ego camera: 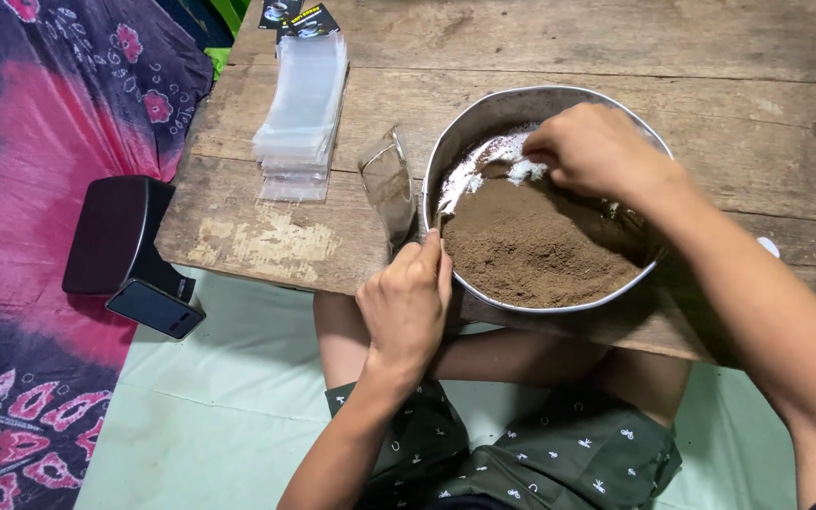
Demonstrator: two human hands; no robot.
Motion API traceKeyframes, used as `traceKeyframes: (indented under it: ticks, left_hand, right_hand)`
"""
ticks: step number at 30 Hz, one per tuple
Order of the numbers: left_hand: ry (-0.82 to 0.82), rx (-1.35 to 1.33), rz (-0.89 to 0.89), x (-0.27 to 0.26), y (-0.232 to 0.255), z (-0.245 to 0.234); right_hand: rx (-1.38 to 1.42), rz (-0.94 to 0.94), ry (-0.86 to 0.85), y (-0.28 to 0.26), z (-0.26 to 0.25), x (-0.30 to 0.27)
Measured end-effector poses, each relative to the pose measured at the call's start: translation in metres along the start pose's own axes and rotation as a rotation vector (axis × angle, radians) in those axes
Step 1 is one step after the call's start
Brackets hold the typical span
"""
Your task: Packaging ground coffee into small plastic bags using a spoon.
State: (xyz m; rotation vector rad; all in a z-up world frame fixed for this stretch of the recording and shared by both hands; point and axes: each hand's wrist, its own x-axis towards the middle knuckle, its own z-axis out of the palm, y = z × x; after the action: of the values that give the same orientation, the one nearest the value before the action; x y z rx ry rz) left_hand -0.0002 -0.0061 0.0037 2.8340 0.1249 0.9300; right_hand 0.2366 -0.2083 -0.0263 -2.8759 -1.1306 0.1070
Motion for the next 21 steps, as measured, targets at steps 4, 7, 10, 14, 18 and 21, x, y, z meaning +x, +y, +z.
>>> traceKeyframes:
  ticks: [4,7,10,14,18,21]
  left_hand:
    - [-0.075,0.001,0.013,-0.001,0.001,0.01]
    - [-0.127,-0.075,0.047,0.001,0.005,0.008]
    - [-0.151,-0.168,0.072,0.003,0.009,-0.002]
    - [-0.176,-0.277,0.095,-0.001,0.014,-0.014]
    - [-0.137,-0.367,0.189,0.003,0.022,-0.034]
    - [-0.062,-0.239,0.21,0.003,0.01,-0.006]
  right_hand:
    - [-0.012,-0.096,-0.033,-0.019,0.005,-0.005]
    - [0.054,-0.171,-0.063,-0.023,-0.013,-0.032]
    - [0.088,-0.22,0.0,-0.019,-0.032,-0.067]
    - [-0.126,-0.174,0.216,-0.012,-0.011,-0.12]
    - [-0.44,-0.213,0.553,-0.036,-0.033,-0.172]
    - [-0.336,-0.012,0.586,-0.033,-0.019,-0.179]
